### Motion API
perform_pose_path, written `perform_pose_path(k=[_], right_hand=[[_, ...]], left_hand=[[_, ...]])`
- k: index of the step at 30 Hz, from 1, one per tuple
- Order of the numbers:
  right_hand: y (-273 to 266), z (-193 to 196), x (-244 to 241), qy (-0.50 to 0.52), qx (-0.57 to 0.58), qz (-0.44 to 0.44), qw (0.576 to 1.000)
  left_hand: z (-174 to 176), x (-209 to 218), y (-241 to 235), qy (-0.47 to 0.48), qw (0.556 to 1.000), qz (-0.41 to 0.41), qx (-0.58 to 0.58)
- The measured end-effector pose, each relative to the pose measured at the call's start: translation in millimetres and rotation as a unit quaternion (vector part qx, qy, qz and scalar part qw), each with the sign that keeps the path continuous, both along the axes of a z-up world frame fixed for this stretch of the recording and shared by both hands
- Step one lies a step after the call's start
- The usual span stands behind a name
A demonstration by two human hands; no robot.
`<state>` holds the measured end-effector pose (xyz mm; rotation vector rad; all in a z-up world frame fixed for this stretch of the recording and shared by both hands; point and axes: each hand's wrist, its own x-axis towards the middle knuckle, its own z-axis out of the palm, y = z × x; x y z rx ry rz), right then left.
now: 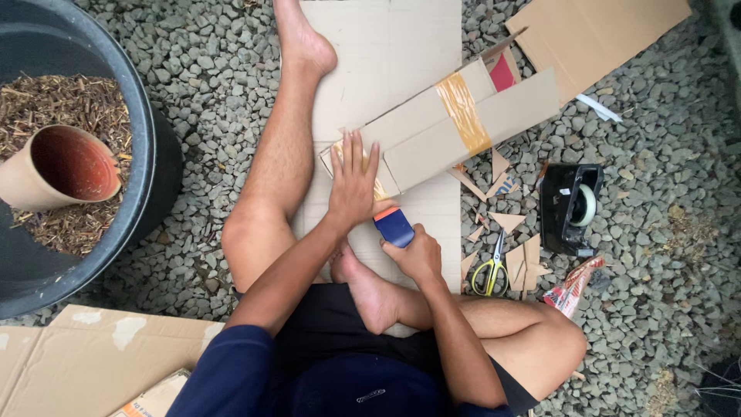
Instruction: The person sits on a gravel surface and assembles a cardboard box using scissors and a tape dispenser. They cut the cardboard, fold the flaps, and secure the seams with tape to form a rectangular box.
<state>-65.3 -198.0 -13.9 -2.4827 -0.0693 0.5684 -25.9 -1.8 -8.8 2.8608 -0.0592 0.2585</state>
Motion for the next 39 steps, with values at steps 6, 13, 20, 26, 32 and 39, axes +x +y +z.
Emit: perform_pose_path(k=[6,13,20,26,32,39], right_hand=[[-1.0,-12.6,0.1,-0.010,0.016,0.005,1.000],[-2.0,-6.8,23.9,0.107,0.044,-0.056,0.992],[-57.7,-8.0,-46.2,-0.140,0.044,-0.063,0.987],[-138.7,-46.0,-35.5,-0.242,-0.134,-0.090,0.957],[-128.3,-48.0,-17.3,-0.344,-0.114,-0.129,0.923],[-7.6,-84.1,76.2,0.014,0.317,-0.193,0.928]], left_hand=[[-1.3,-11.6,9.5,0.056,0.997,-0.031,0.044],[-11.7,-3.1,0.6,0.093,0.994,0.027,0.052],[-16.2,-4.2,-14.7,0.039,0.991,0.079,0.098],[0.9,0.9,2.0,0.092,0.994,0.040,-0.052],[-15.8,74.8,46.7,0.021,0.986,0.061,-0.157],[-41.0,147.5,85.5,0.380,0.865,0.035,-0.326]])
